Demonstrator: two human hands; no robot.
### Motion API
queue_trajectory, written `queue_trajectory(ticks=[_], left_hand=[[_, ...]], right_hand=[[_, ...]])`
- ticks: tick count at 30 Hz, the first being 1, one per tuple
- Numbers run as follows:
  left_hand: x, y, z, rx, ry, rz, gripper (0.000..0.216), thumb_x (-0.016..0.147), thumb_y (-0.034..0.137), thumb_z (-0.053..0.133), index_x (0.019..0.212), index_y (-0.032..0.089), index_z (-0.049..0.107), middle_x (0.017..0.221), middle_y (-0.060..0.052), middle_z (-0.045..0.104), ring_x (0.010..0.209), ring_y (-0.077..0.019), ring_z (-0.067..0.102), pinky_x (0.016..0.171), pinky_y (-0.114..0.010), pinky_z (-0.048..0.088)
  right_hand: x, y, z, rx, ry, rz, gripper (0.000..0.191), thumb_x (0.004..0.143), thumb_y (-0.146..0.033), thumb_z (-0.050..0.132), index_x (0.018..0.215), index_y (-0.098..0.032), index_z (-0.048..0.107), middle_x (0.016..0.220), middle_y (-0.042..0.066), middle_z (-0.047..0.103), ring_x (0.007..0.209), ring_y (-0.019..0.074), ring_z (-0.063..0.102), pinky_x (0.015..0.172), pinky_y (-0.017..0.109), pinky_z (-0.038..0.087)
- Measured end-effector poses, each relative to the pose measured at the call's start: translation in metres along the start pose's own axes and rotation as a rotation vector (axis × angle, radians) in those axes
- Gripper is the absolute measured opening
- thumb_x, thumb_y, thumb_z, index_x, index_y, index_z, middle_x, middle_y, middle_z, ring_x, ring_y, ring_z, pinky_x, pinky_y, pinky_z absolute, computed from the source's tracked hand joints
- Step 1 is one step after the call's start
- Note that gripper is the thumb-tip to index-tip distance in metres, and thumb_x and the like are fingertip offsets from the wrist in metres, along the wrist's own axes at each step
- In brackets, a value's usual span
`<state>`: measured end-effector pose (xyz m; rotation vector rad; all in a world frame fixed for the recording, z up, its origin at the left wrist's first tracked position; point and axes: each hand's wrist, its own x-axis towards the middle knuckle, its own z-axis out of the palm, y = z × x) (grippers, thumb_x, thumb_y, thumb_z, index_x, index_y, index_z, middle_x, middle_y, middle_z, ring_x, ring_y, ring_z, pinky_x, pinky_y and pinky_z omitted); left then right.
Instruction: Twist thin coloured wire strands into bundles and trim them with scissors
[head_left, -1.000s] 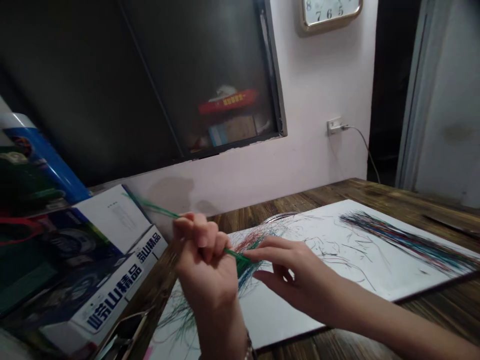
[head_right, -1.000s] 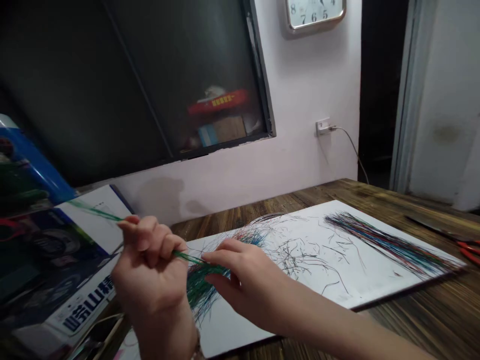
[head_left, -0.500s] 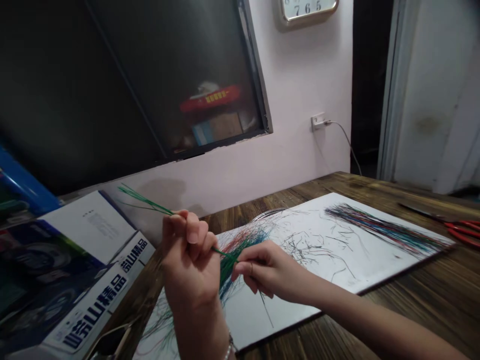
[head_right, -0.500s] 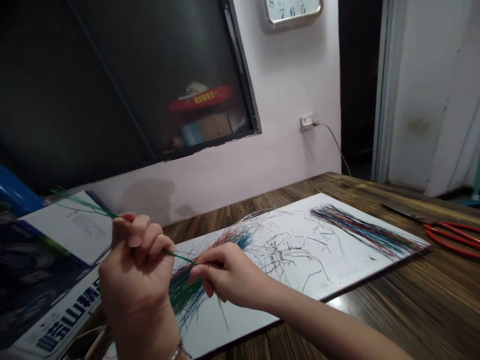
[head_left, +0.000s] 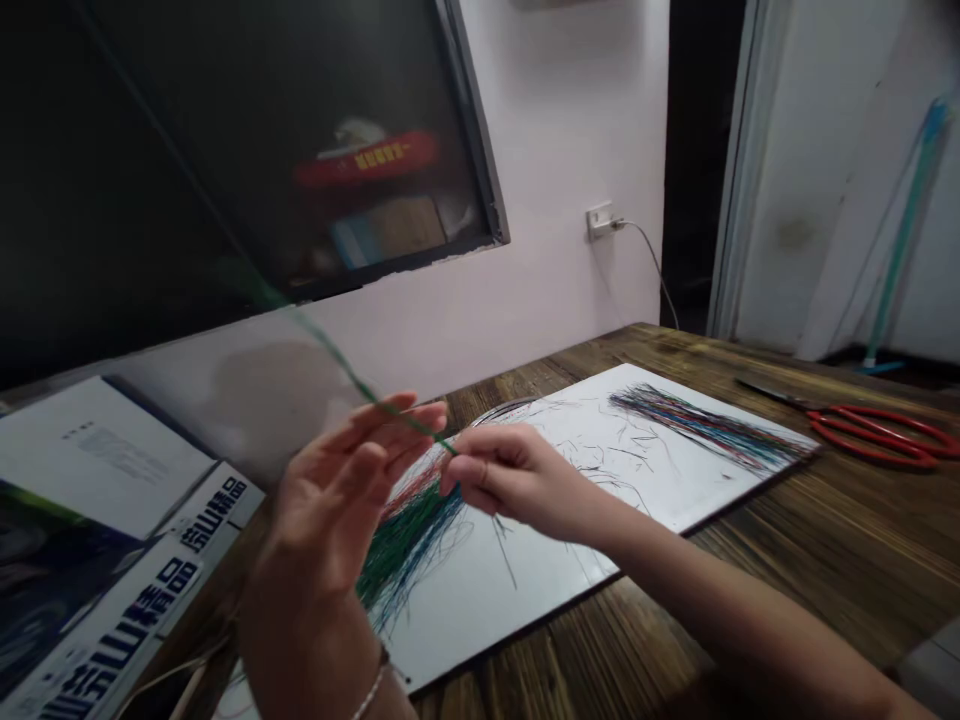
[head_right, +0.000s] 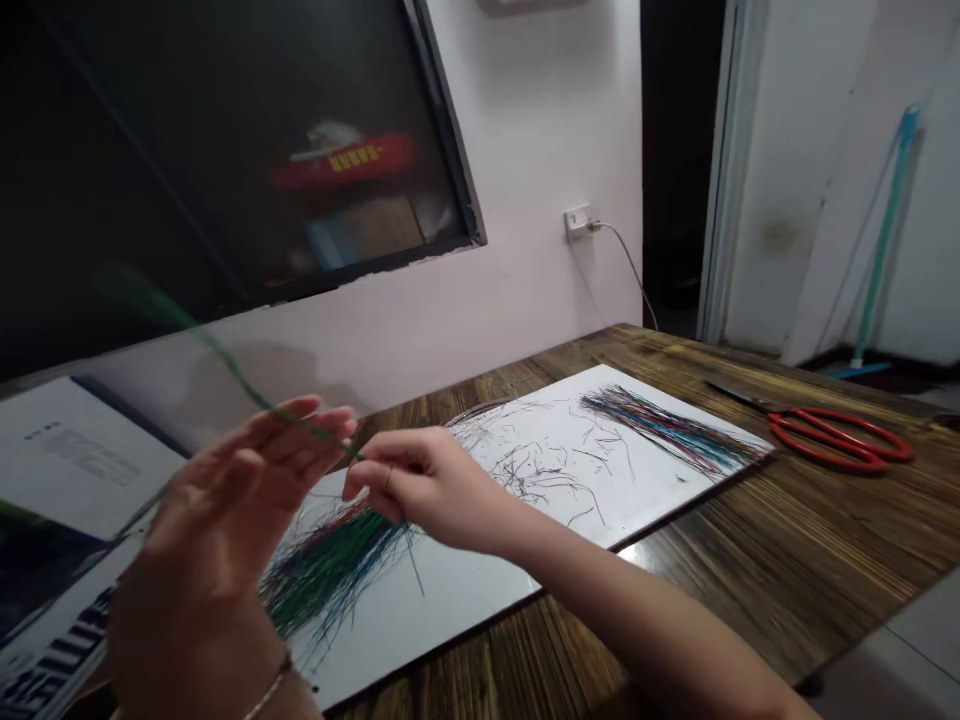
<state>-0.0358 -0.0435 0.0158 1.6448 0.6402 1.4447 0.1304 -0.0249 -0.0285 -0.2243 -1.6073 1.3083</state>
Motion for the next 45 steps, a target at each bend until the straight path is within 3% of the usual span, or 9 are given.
queue_trajectory(ticks=[6,15,23,28,31,33,37,41,45], left_hand=[[0.01,-0.017,0.028,0.009,0.041,-0.03,0.009,0.078,0.021,0.068,0.079,0.025,0.076,0.077,0.0,0.075,0.066,-0.0122,0.068,0.059,-0.018,0.055],[0.017,-0.026,0.02,-0.122,0.132,0.057,0.007,0.077,0.027,0.068,0.072,0.027,0.074,0.073,0.002,0.072,0.071,-0.0123,0.068,0.074,-0.025,0.055],[0.023,-0.033,0.023,-0.204,0.248,-0.071,0.004,0.069,0.02,0.073,0.066,0.018,0.072,0.061,0.001,0.065,0.056,-0.0077,0.061,0.057,-0.017,0.051],[0.025,-0.032,0.017,-0.033,0.375,0.048,0.005,0.071,0.017,0.071,0.066,0.016,0.069,0.059,0.002,0.064,0.057,-0.0074,0.061,0.06,-0.016,0.05],[0.023,-0.029,0.007,0.122,0.517,0.116,0.006,0.072,0.018,0.07,0.067,0.019,0.068,0.06,0.004,0.064,0.057,-0.0077,0.061,0.062,-0.018,0.051],[0.02,-0.028,0.0,0.279,0.599,0.179,0.006,0.073,0.017,0.069,0.069,0.021,0.067,0.061,0.005,0.064,0.059,-0.0085,0.061,0.064,-0.019,0.05],[0.013,-0.028,-0.012,0.72,0.673,0.178,0.006,0.077,0.02,0.065,0.074,0.025,0.067,0.065,0.004,0.064,0.065,-0.0121,0.062,0.063,-0.023,0.046],[0.013,-0.032,-0.018,1.002,0.618,0.112,0.012,0.076,0.014,0.06,0.069,0.023,0.064,0.058,0.002,0.063,0.06,-0.0165,0.06,0.058,-0.028,0.043],[0.016,-0.034,-0.016,1.043,0.558,0.05,0.015,0.076,0.014,0.056,0.066,0.023,0.062,0.056,0.001,0.063,0.059,-0.0179,0.062,0.058,-0.028,0.042]], right_hand=[[-0.003,-0.013,-0.016,0.128,-0.08,0.027,0.019,0.09,-0.022,0.054,0.074,-0.012,0.058,0.05,-0.009,0.034,0.043,0.0032,0.028,0.04,0.018,0.02],[0.0,-0.001,-0.02,0.265,-0.171,0.239,0.023,0.091,-0.031,0.052,0.08,-0.013,0.06,0.05,-0.008,0.04,0.042,0.0036,0.024,0.037,0.017,0.014],[0.005,0.019,-0.017,0.194,-0.184,0.33,0.023,0.089,-0.031,0.053,0.084,-0.013,0.065,0.051,-0.007,0.049,0.036,0.0012,0.03,0.035,0.016,0.018],[0.002,-0.009,-0.028,-0.197,0.311,0.0,0.011,0.082,-0.014,0.058,0.088,-0.015,0.067,0.072,0.0,0.065,0.059,0.0081,0.063,0.053,0.02,0.048],[-0.007,-0.035,-0.039,-0.39,0.599,-0.309,0.016,0.082,-0.009,0.055,0.089,-0.02,0.065,0.08,-0.001,0.066,0.067,0.0078,0.064,0.063,0.022,0.05],[-0.016,-0.037,-0.047,-0.578,0.502,-0.272,0.014,0.084,-0.011,0.053,0.088,-0.019,0.063,0.082,0.0,0.065,0.065,0.0079,0.062,0.059,0.022,0.049],[-0.038,0.012,-0.066,-1.002,-0.081,0.197,0.018,0.084,-0.009,0.048,0.09,-0.016,0.063,0.077,0.002,0.066,0.061,0.0094,0.059,0.056,0.022,0.045],[-0.062,0.07,-0.081,-1.152,-0.267,0.317,0.021,0.073,-0.001,0.054,0.087,-0.013,0.063,0.092,0.01,0.065,0.067,0.0144,0.058,0.055,0.026,0.037],[-0.069,0.084,-0.083,-1.238,-0.428,0.368,0.034,0.073,-0.002,0.051,0.103,-0.017,0.056,0.1,0.01,0.063,0.068,0.0152,0.056,0.051,0.025,0.028]])
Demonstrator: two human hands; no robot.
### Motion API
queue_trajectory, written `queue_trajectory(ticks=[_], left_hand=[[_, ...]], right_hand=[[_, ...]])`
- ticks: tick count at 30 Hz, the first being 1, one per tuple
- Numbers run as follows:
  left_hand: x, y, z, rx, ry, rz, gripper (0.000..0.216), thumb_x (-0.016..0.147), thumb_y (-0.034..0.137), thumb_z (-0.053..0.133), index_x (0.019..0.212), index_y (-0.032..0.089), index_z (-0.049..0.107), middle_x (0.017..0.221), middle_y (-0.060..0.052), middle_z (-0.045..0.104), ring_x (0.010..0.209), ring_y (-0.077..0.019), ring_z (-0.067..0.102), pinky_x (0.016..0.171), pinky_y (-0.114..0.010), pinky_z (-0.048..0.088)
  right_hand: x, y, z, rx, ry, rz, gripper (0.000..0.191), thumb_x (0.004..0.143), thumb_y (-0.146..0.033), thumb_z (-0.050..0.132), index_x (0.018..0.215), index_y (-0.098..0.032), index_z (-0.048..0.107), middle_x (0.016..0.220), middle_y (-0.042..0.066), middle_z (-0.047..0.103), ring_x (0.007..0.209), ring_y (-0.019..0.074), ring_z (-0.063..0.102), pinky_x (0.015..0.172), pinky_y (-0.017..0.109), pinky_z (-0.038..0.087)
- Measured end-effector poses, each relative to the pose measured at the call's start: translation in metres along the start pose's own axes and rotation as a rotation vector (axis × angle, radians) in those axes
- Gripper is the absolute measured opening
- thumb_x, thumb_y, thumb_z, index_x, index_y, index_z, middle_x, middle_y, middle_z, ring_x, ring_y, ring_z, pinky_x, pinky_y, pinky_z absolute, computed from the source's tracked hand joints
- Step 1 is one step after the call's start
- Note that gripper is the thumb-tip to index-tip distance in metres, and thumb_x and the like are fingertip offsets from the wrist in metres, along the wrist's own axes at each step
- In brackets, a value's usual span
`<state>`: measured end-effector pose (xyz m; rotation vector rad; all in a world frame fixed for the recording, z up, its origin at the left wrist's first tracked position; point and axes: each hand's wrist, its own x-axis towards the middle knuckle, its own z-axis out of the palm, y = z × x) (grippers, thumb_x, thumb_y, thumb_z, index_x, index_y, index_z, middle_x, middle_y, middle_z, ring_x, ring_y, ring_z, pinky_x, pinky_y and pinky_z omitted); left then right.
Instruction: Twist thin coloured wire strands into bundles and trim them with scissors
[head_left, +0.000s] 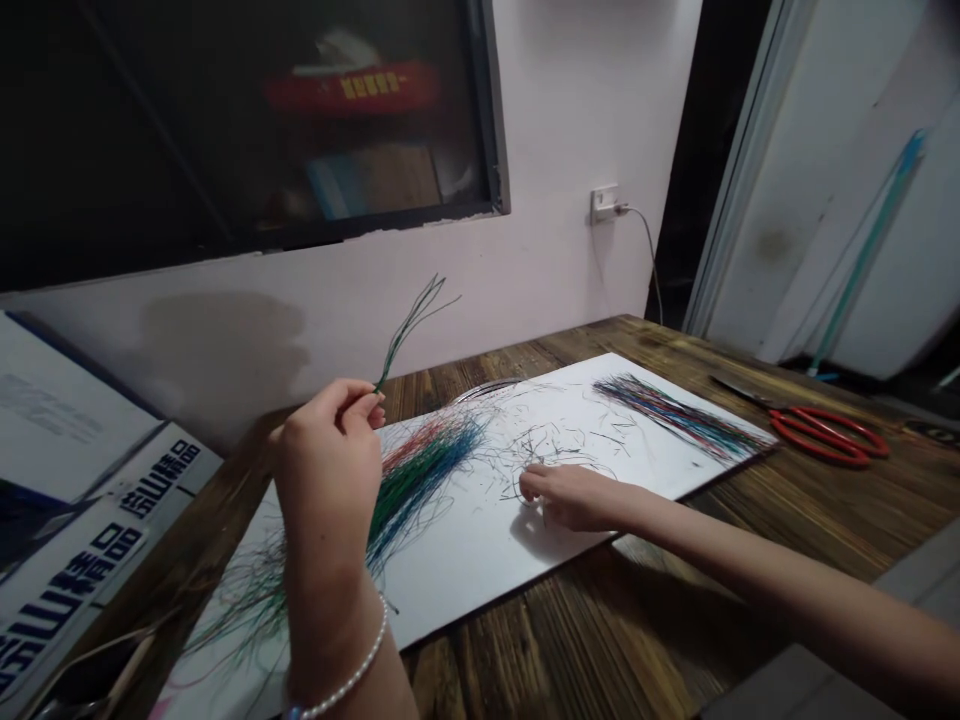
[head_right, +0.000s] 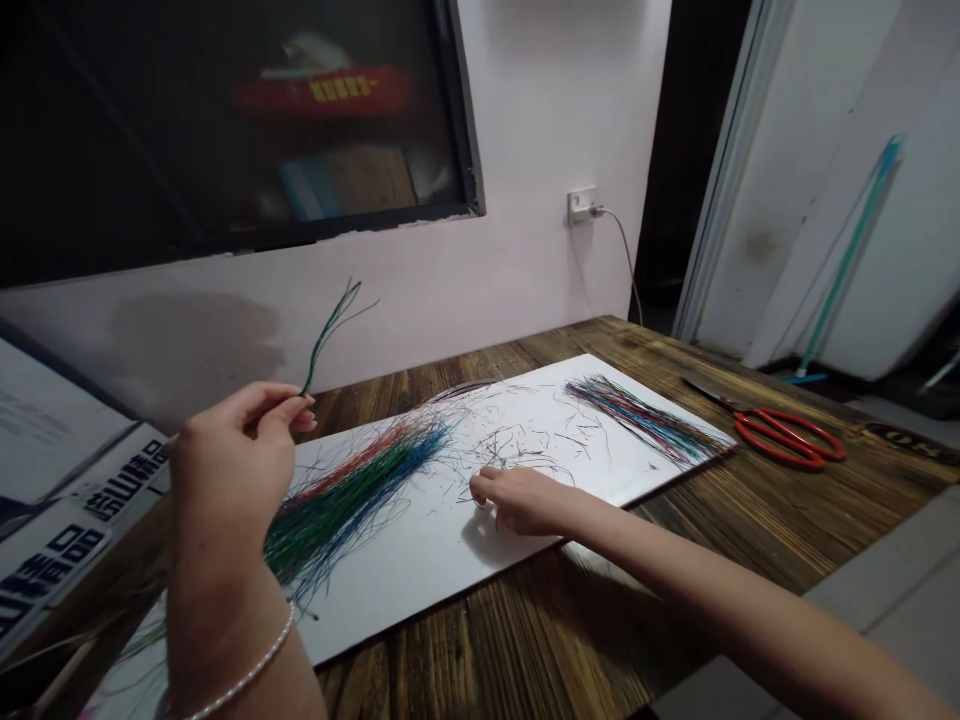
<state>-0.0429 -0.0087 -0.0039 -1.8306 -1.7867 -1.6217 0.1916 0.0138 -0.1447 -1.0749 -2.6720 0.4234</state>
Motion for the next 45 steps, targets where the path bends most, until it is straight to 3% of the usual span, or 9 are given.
queue_trajectory(ticks=[8,15,19,24,28,32,36,41,45], left_hand=[[0.001,0.003,0.001,0.005,-0.083,-0.016,0.012,0.076,0.02,0.055,0.067,0.023,0.062,0.058,0.0,0.063,0.057,-0.0181,0.059,0.057,-0.028,0.04],[0.0,0.008,0.003,0.025,-0.147,0.003,0.014,0.076,0.019,0.054,0.064,0.023,0.06,0.054,0.001,0.06,0.055,-0.018,0.056,0.056,-0.027,0.037],[0.0,0.009,0.005,-0.019,-0.142,0.013,0.014,0.076,0.018,0.053,0.064,0.023,0.059,0.052,0.001,0.059,0.052,-0.0172,0.055,0.055,-0.027,0.036],[0.002,0.005,0.011,0.048,-0.108,0.007,0.013,0.077,0.017,0.052,0.068,0.024,0.059,0.057,-0.001,0.06,0.058,-0.0193,0.056,0.057,-0.027,0.035],[0.004,0.004,0.016,0.072,-0.106,0.067,0.013,0.077,0.016,0.054,0.068,0.024,0.058,0.058,-0.002,0.06,0.058,-0.0202,0.056,0.056,-0.027,0.033],[-0.002,0.015,0.018,-0.049,-0.086,0.167,0.013,0.076,0.013,0.057,0.068,0.023,0.059,0.058,0.0,0.06,0.051,-0.017,0.052,0.055,-0.026,0.034],[-0.013,0.034,0.019,-0.219,-0.052,0.264,0.012,0.075,0.012,0.06,0.069,0.022,0.062,0.057,0.001,0.061,0.05,-0.0152,0.051,0.053,-0.025,0.036],[-0.029,0.051,0.02,-0.259,-0.034,0.297,0.013,0.078,0.01,0.058,0.071,0.02,0.062,0.059,0.001,0.062,0.049,-0.0137,0.052,0.051,-0.025,0.039],[-0.036,0.057,0.019,-0.259,-0.101,0.286,0.018,0.08,0.005,0.053,0.071,0.018,0.061,0.06,0.001,0.063,0.053,-0.0123,0.056,0.052,-0.024,0.04]], right_hand=[[0.01,-0.004,-0.01,-0.054,-0.147,-0.043,0.028,0.077,-0.005,0.049,0.101,-0.018,0.055,0.09,0.009,0.066,0.07,0.0187,0.059,0.053,0.026,0.029],[0.014,0.001,-0.005,0.148,-0.116,-0.026,0.025,0.072,-0.001,0.05,0.09,-0.016,0.058,0.082,0.008,0.064,0.068,0.0175,0.057,0.055,0.027,0.032],[0.015,0.005,-0.012,0.458,-0.007,0.023,0.025,0.063,-0.001,0.057,0.083,-0.016,0.053,0.07,0.0,0.057,0.061,0.0129,0.052,0.053,0.023,0.035],[0.014,-0.005,-0.04,0.914,0.219,0.011,0.015,0.073,-0.013,0.054,0.082,-0.018,0.043,0.07,-0.002,0.052,0.066,0.0109,0.055,0.06,0.024,0.045],[0.014,-0.03,-0.067,1.164,0.342,-0.064,0.021,0.076,-0.021,0.058,0.083,-0.021,0.038,0.076,-0.003,0.048,0.068,0.0108,0.059,0.065,0.027,0.048],[0.017,-0.058,-0.089,1.278,0.422,-0.148,0.024,0.074,-0.019,0.062,0.081,-0.021,0.04,0.077,-0.005,0.048,0.058,0.0069,0.054,0.057,0.023,0.044],[0.024,-0.082,-0.103,1.404,0.593,-0.222,0.027,0.07,-0.011,0.068,0.074,-0.02,0.043,0.067,-0.006,0.052,0.058,0.0069,0.051,0.057,0.021,0.041],[0.03,-0.096,-0.101,1.365,0.724,-0.119,0.027,0.068,-0.013,0.073,0.071,-0.019,0.047,0.068,-0.004,0.058,0.059,0.0078,0.052,0.054,0.02,0.043],[0.028,-0.091,-0.095,1.35,0.792,-0.087,0.02,0.072,-0.019,0.073,0.086,-0.02,0.058,0.067,-0.004,0.062,0.059,0.0075,0.055,0.056,0.019,0.045]])
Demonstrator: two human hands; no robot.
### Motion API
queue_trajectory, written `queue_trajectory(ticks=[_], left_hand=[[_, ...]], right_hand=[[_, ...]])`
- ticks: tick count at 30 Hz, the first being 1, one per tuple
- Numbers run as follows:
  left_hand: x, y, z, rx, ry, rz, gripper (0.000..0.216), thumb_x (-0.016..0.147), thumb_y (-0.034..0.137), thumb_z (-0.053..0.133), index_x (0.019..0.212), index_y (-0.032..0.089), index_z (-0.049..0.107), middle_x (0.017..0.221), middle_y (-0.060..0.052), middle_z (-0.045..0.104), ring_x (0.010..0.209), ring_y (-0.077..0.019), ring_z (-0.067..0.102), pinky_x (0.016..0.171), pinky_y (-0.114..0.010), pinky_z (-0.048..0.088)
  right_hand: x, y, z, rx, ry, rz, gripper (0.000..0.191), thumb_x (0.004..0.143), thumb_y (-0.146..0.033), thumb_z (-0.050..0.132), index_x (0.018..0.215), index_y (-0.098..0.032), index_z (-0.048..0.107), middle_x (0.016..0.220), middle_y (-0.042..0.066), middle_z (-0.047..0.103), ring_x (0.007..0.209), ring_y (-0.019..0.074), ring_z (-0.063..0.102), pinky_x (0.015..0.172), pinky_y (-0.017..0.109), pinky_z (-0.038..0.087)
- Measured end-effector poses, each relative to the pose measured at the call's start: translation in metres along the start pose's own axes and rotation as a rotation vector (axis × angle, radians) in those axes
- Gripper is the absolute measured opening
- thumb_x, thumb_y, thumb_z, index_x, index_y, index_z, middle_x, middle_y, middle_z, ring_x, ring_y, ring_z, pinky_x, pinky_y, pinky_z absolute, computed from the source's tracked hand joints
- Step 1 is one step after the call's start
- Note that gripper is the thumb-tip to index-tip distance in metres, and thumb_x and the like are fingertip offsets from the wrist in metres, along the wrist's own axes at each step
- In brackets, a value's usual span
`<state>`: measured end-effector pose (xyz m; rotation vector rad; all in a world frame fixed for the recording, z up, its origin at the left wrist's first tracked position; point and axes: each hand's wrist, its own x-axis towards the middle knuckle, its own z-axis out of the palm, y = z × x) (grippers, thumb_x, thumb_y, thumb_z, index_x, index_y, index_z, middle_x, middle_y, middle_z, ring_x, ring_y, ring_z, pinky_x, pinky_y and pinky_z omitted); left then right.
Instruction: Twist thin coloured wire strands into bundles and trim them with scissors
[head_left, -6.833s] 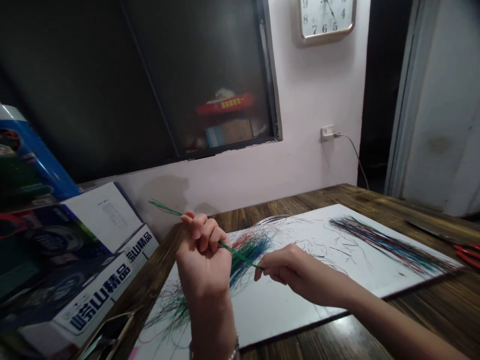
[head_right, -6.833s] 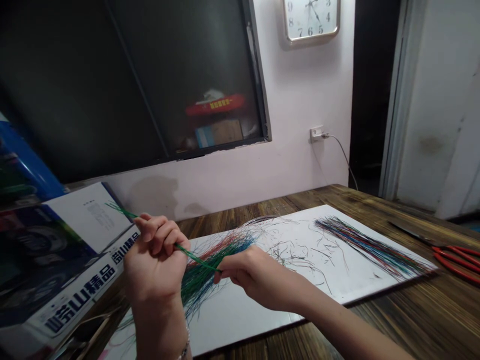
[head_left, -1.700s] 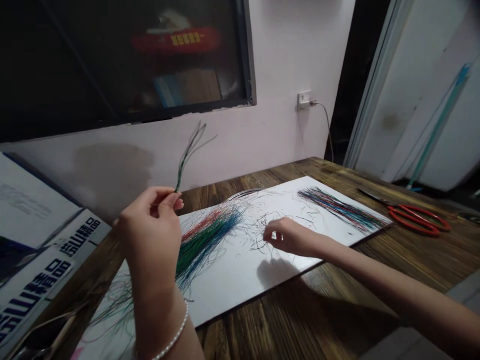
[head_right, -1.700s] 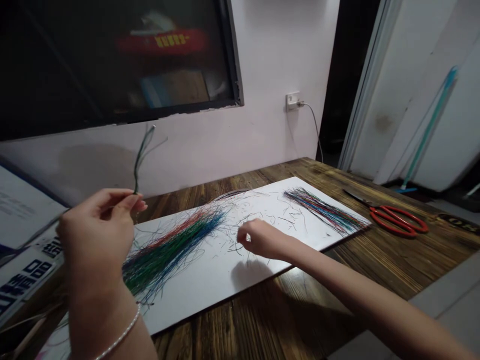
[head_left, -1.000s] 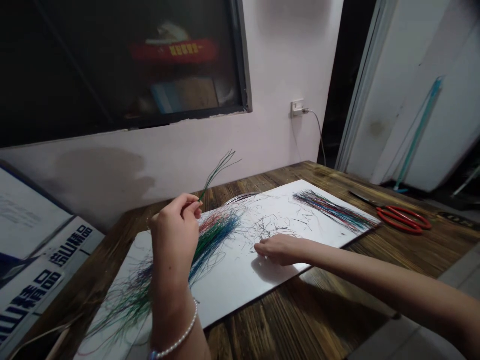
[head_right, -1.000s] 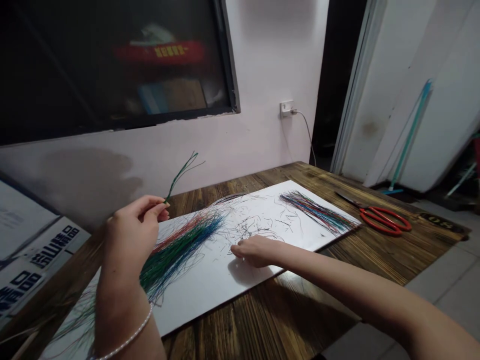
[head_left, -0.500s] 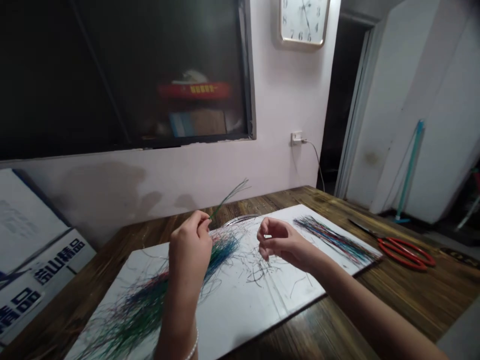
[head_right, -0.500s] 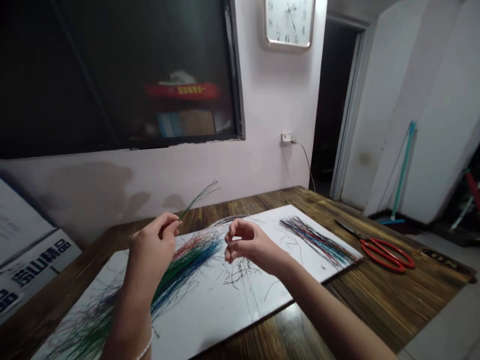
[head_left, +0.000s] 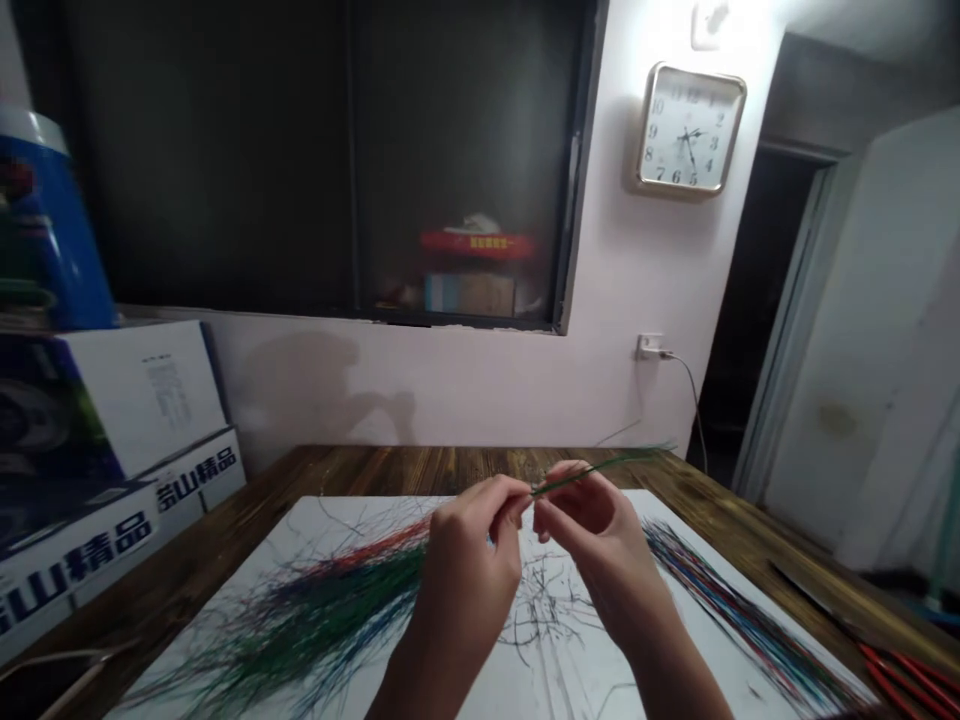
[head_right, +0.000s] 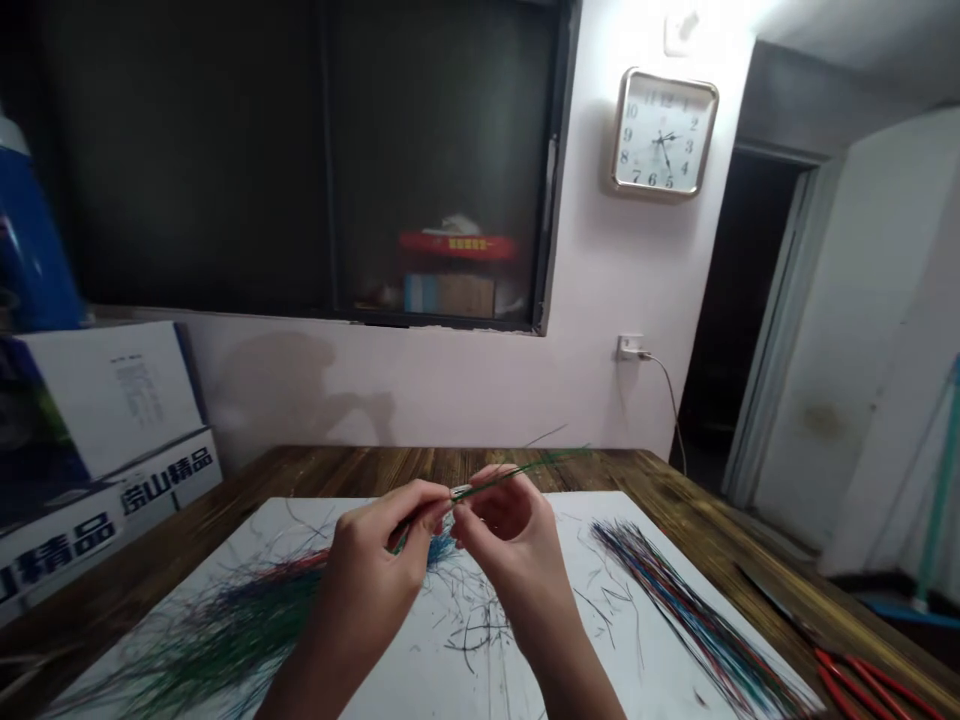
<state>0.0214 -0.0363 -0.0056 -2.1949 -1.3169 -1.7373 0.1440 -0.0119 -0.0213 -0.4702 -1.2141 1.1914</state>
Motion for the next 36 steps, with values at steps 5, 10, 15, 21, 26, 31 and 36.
queue_trajectory(ticks=[5,10,15,21,26,31,36], left_hand=[[-0.003,0.005,-0.001,-0.012,-0.031,0.012,0.018,0.082,0.005,0.052,0.071,0.017,0.061,0.062,0.001,0.063,0.056,-0.0115,0.057,0.054,-0.024,0.042],[-0.003,0.006,0.002,0.019,-0.013,0.1,0.016,0.083,0.006,0.053,0.076,0.017,0.061,0.065,0.0,0.064,0.059,-0.0117,0.059,0.055,-0.025,0.043],[-0.002,0.003,0.006,0.009,0.02,0.181,0.016,0.084,0.004,0.053,0.096,0.016,0.054,0.068,0.002,0.063,0.059,-0.0101,0.059,0.055,-0.021,0.047],[-0.004,-0.002,0.007,0.195,-0.011,0.503,0.03,0.088,0.004,0.049,0.116,0.014,0.055,0.086,-0.005,0.064,0.076,-0.0152,0.058,0.071,-0.031,0.051],[-0.008,0.002,0.01,0.287,0.094,0.604,0.031,0.086,0.003,0.053,0.117,0.005,0.055,0.086,-0.009,0.065,0.077,-0.0177,0.057,0.071,-0.035,0.051],[-0.009,0.006,0.012,0.255,0.235,0.62,0.028,0.082,0.002,0.059,0.11,0.006,0.059,0.085,-0.009,0.066,0.076,-0.0169,0.06,0.069,-0.032,0.052],[-0.011,0.011,0.011,0.173,0.276,0.546,0.026,0.08,0.0,0.061,0.105,0.008,0.062,0.082,-0.006,0.066,0.075,-0.0135,0.061,0.069,-0.027,0.052]], right_hand=[[-0.001,-0.006,-0.009,-0.078,-0.055,-0.005,0.01,0.072,-0.019,0.074,0.081,-0.02,0.071,0.065,-0.001,0.067,0.061,0.008,0.057,0.057,0.018,0.046],[-0.001,-0.013,-0.009,-0.068,-0.002,-0.038,0.009,0.065,-0.014,0.077,0.072,-0.02,0.074,0.065,0.0,0.069,0.06,0.0081,0.059,0.056,0.018,0.047],[0.004,-0.011,-0.011,0.084,0.003,0.088,0.008,0.066,-0.018,0.077,0.074,-0.018,0.074,0.056,-0.003,0.063,0.056,0.006,0.054,0.057,0.017,0.045],[0.003,-0.013,-0.015,0.134,-0.016,0.088,0.003,0.07,-0.016,0.074,0.072,-0.014,0.073,0.056,-0.003,0.06,0.057,0.0048,0.051,0.058,0.017,0.042],[-0.004,-0.022,-0.014,0.176,-0.01,0.071,0.005,0.07,-0.017,0.075,0.074,-0.014,0.074,0.059,-0.002,0.062,0.058,0.0046,0.052,0.06,0.016,0.043],[-0.011,-0.024,-0.009,0.139,-0.019,-0.003,0.009,0.071,-0.017,0.076,0.08,-0.017,0.075,0.067,-0.002,0.068,0.062,0.0052,0.055,0.062,0.015,0.046],[-0.016,-0.021,-0.007,0.061,0.005,-0.133,0.011,0.075,-0.015,0.072,0.085,-0.02,0.074,0.069,-0.002,0.068,0.063,0.0057,0.057,0.062,0.015,0.047]])
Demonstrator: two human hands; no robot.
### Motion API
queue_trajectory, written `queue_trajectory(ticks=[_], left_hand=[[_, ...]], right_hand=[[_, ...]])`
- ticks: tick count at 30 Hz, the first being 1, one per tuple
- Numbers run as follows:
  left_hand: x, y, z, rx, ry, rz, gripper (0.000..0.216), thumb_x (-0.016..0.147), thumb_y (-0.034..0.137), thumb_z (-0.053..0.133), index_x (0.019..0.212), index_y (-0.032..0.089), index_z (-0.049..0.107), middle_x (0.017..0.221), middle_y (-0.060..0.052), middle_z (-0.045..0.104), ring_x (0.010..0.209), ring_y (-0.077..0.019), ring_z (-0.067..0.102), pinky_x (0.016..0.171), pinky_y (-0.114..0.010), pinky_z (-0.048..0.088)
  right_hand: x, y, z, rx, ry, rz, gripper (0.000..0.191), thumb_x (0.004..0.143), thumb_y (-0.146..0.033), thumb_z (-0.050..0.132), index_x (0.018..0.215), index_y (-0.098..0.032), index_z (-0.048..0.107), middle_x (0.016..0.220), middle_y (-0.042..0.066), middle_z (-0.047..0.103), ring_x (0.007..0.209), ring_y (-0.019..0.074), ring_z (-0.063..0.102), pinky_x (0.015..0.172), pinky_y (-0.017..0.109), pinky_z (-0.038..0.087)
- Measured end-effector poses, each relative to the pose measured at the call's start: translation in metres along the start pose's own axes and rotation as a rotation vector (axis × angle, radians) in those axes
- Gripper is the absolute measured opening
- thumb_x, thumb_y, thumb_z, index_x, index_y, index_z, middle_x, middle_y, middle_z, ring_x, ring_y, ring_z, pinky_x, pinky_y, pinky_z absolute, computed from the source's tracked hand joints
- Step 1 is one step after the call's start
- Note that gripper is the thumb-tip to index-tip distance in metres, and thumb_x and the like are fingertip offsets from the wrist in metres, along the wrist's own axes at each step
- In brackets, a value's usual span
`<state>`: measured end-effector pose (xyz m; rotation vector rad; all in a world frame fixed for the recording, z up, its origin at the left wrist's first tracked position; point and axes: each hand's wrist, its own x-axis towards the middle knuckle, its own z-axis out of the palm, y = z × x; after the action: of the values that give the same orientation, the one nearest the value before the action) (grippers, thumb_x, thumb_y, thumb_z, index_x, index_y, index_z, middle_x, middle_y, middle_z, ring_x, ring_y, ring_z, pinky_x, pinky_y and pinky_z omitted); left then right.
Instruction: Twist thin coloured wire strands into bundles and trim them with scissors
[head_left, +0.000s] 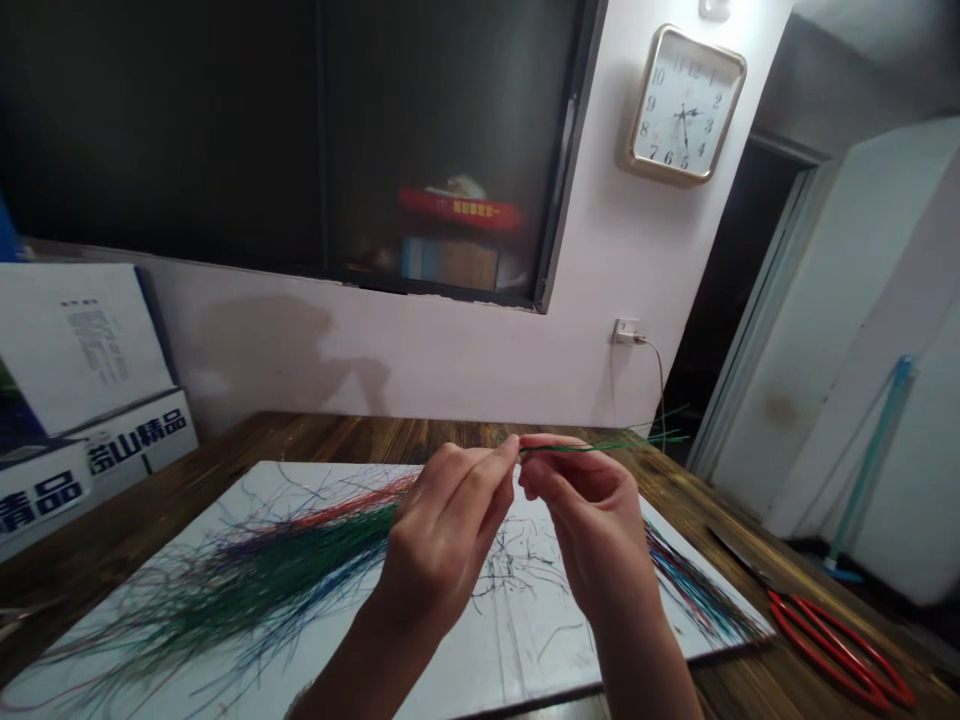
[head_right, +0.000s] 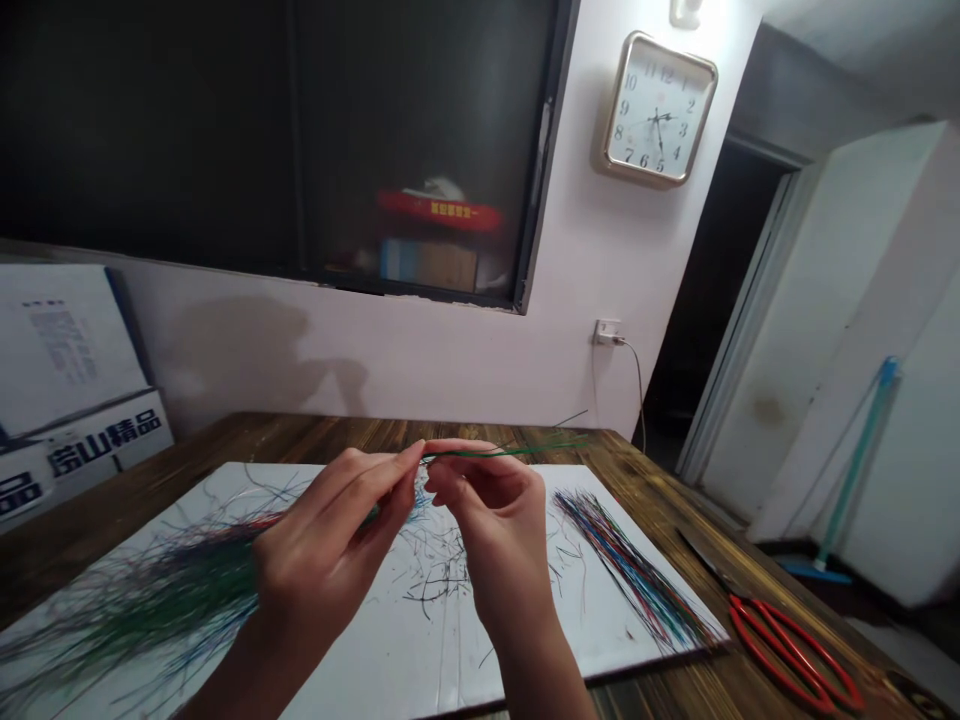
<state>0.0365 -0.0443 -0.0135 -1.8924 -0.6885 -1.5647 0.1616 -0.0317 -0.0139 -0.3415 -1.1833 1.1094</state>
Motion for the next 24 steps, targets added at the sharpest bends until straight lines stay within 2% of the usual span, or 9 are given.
queue_trajectory(ticks=[5,8,12,19,24], left_hand=[[0.002,0.007,-0.001,-0.116,-0.002,-0.147,0.017,0.082,0.003,0.06,0.096,0.012,0.065,0.077,-0.002,0.066,0.069,-0.0088,0.06,0.064,-0.02,0.05],[0.006,0.012,0.0,-0.181,0.001,-0.248,0.014,0.083,0.005,0.059,0.091,0.015,0.066,0.074,0.001,0.065,0.064,-0.0069,0.059,0.06,-0.018,0.048],[0.008,0.015,-0.002,-0.216,-0.037,-0.348,0.015,0.085,0.007,0.056,0.089,0.018,0.064,0.072,0.003,0.065,0.064,-0.0078,0.06,0.061,-0.02,0.048],[0.001,0.009,0.001,-0.142,-0.072,-0.349,0.022,0.086,0.002,0.045,0.085,0.017,0.06,0.069,0.001,0.06,0.066,-0.0119,0.058,0.062,-0.025,0.049],[0.003,0.007,0.004,-0.089,-0.06,-0.319,0.018,0.087,0.004,0.048,0.085,0.016,0.061,0.082,-0.003,0.058,0.073,-0.0122,0.058,0.063,-0.023,0.048]], right_hand=[[-0.003,-0.002,0.001,0.028,0.022,-0.102,0.013,0.075,-0.012,0.072,0.083,-0.022,0.068,0.077,-0.004,0.066,0.068,0.0066,0.06,0.065,0.017,0.049],[-0.004,-0.006,0.0,0.038,-0.01,-0.072,0.013,0.075,-0.013,0.072,0.084,-0.022,0.067,0.075,-0.004,0.066,0.068,0.0068,0.062,0.065,0.016,0.05],[-0.005,-0.012,-0.003,-0.076,-0.018,-0.03,0.01,0.075,-0.015,0.073,0.081,-0.022,0.07,0.07,-0.003,0.068,0.067,0.0074,0.063,0.064,0.016,0.051],[-0.009,-0.016,0.003,-0.415,0.025,-0.137,0.009,0.078,-0.013,0.066,0.08,-0.021,0.069,0.077,0.0,0.066,0.075,0.0132,0.062,0.067,0.024,0.05],[-0.008,-0.013,0.006,-0.459,0.037,-0.198,0.012,0.079,-0.011,0.063,0.08,-0.022,0.067,0.078,0.0,0.064,0.076,0.0134,0.06,0.068,0.026,0.049]])
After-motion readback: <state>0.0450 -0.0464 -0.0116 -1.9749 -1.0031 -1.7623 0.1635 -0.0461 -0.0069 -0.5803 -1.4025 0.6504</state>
